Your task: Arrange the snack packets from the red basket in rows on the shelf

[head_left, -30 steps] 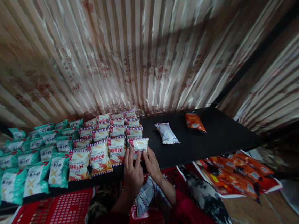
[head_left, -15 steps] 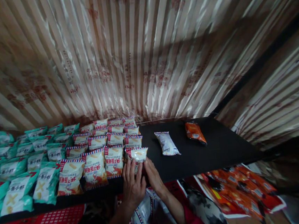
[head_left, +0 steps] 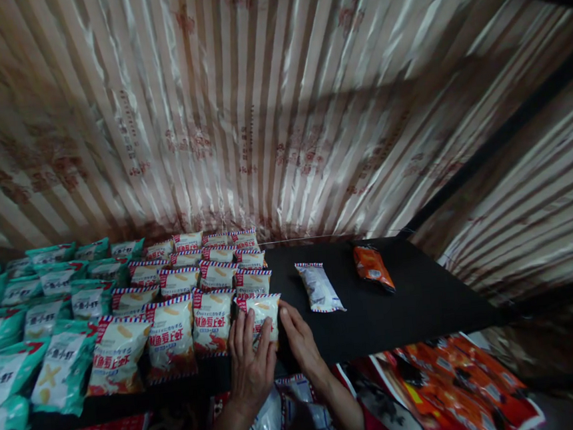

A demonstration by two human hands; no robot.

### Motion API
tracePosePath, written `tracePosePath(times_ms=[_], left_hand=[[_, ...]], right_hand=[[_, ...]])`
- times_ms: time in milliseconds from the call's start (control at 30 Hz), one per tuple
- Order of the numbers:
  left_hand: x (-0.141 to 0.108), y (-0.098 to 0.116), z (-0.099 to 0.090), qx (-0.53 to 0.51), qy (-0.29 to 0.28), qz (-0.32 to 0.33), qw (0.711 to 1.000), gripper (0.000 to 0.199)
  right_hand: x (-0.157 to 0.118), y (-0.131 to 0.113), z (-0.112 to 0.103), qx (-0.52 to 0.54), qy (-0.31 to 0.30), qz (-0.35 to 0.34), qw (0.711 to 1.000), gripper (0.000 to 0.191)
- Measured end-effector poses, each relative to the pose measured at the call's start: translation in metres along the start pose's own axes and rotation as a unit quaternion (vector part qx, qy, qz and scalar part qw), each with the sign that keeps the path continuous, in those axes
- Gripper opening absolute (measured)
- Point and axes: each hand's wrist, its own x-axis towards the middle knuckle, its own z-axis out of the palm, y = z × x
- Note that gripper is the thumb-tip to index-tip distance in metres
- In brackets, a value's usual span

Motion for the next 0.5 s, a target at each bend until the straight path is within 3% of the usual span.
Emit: tracePosePath(times_ms=[67, 233, 500], left_hand=[[0.0, 0.001, 0.0, 0.008, -0.006, 0.0, 1.0, 0.047], [-0.001, 0.0, 0.001, 0.03, -0.024, 0.001, 0.999, 0.045], [-0.001, 0.0, 0.0, 0.029, -0.034, 0.004, 0.999, 0.047]], right_hand=[[0.019, -0.002, -0.003, -0.013, 0.036, 0.016, 0.999, 0.053], [0.077, -0.009, -0.002, 0.008, 0.045, 0.033, 0.998, 0.048], [0.14, -0.018, 0.007, 0.059, -0.054, 0.064, 0.995, 0.039]])
